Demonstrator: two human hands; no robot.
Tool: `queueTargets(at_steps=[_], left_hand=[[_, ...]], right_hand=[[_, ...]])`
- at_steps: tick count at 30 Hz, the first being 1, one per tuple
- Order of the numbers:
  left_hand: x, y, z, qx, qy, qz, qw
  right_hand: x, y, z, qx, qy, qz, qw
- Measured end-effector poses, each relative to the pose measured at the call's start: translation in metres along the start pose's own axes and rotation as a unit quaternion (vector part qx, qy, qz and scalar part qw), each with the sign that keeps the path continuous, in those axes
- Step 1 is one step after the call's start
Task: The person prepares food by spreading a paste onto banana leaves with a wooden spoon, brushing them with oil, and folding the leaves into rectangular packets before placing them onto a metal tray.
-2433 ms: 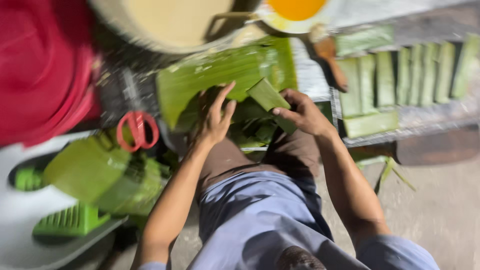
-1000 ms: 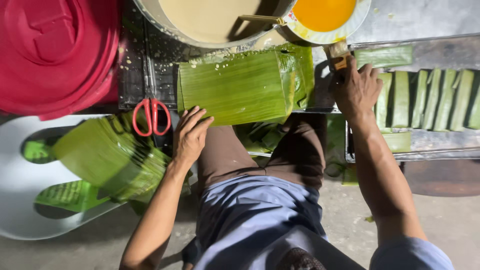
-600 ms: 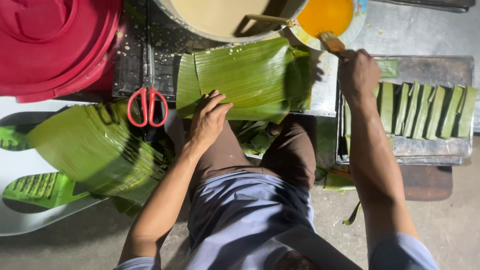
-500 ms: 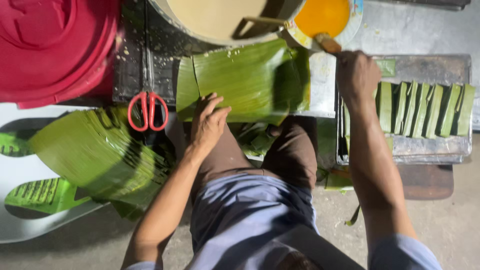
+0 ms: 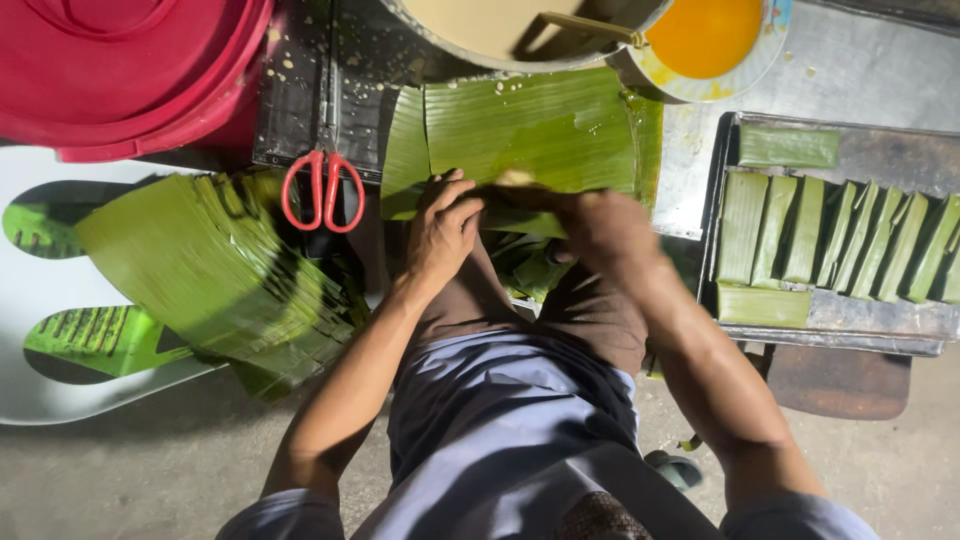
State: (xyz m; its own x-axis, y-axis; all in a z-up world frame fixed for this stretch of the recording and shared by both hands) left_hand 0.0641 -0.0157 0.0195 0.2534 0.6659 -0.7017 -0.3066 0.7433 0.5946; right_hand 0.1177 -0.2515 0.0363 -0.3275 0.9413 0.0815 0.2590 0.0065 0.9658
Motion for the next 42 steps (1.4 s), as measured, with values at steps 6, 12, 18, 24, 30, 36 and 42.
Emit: queueTargets(at_steps=[6, 12, 18, 24, 30, 36, 42], left_hand=[[0.018, -0.002, -0.002, 0.033, 0.062, -0.083, 0.994], [0.025, 0.010, 0.007, 0.018, 0.024, -0.029, 0.999], [0.023, 0.013, 0.010, 0.023, 0.032, -0.026, 0.999], [0.024, 0.013, 0.007, 0.005, 0.043, -0.045, 0.998], [0.021, 0.015, 0.008, -0.011, 0.036, -0.034, 0.999], [0.020, 0.013, 0.009, -0.016, 0.036, -0.038, 0.999], [0.014, 0.015, 0.012, -0.021, 0.066, -0.038, 0.997]], right_hand=[[-0.112, 0.071, -0.027, -0.373, -0.084, 0.129, 0.915], [-0.088, 0.121, 0.016, -0.450, 0.042, 0.073, 0.889], [-0.024, 0.139, 0.180, -0.288, 0.114, -0.026, 0.950], [-0.075, 0.178, 0.196, -0.201, 0.087, -0.230, 0.948], [-0.102, 0.182, 0.201, -0.255, 0.103, -0.369, 0.888], [-0.079, 0.163, 0.174, -0.008, 0.014, -0.061, 0.998], [-0.061, 0.156, 0.189, 0.035, 0.462, 0.052, 0.884]])
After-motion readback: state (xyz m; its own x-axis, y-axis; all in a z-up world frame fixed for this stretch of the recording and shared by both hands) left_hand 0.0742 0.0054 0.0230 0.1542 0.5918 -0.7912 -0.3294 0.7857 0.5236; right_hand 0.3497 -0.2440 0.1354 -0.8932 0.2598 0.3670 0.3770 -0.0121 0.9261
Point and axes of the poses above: each hand's wrist, its own z-axis towards the middle knuckle, its own y-axis out of the back of the hand, x = y × z, the point moved 6 cm from there along z, towards the middle knuckle, and after that the axes turned 8 degrees about -x, right-handed, at the moved point
